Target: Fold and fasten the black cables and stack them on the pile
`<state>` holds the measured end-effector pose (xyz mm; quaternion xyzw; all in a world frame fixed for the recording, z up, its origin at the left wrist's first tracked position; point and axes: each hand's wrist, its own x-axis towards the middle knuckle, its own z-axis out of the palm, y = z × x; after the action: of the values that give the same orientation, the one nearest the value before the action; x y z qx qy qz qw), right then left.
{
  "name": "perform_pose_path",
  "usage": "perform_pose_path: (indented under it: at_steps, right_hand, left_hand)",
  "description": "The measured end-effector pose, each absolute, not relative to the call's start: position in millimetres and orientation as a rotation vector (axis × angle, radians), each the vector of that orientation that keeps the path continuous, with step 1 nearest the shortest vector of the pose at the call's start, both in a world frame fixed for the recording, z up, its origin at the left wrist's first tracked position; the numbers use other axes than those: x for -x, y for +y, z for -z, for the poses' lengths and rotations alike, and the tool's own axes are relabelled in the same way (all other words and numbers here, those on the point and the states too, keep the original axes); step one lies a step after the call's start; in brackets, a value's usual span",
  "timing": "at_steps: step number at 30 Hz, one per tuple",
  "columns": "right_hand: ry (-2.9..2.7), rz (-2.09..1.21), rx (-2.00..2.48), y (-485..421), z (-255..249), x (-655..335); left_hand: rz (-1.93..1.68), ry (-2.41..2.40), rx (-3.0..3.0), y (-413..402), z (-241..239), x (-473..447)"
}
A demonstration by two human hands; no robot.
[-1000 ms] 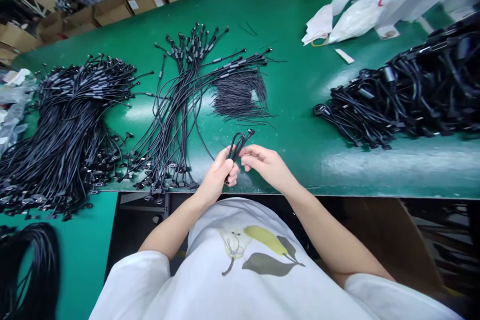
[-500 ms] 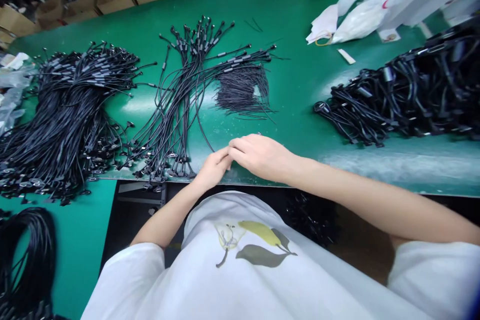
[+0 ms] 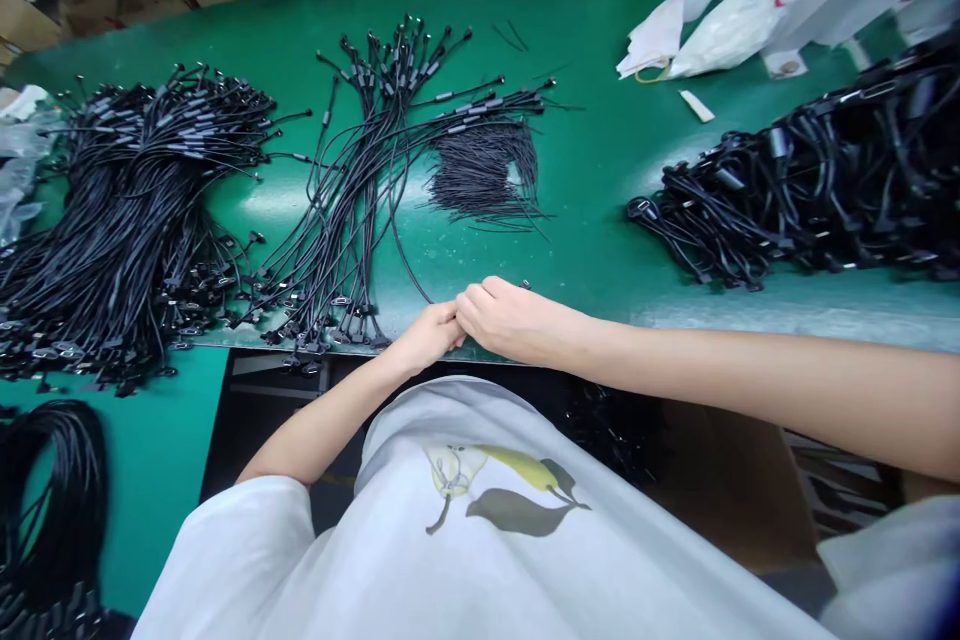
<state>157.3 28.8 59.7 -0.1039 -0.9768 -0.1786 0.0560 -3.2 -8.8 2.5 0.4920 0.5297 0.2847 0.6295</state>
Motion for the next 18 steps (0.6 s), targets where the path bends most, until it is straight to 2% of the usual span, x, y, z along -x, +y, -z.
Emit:
perform_pose_path:
  at_steps: [5, 12, 15, 18]
  right_hand:
    - [-2.93, 0.567, 0.428, 31, -54, -161]
    - [-2.775, 0.562, 0.15, 37, -72, -173]
    - [-2.743, 0.573, 0.143, 34, -65, -172]
    - [-2.762, 0.575, 0.263, 30, -51, -167]
  left_hand:
    - [-0.662, 1.15, -1.089, -7, -16, 4]
    - [-0.646, 0.834, -0.718, -9, -28, 23]
    - [-0.703, 0.942, -0.86, -14, -21, 19]
    - [-0.703, 1.223, -1.256, -17, -21, 11]
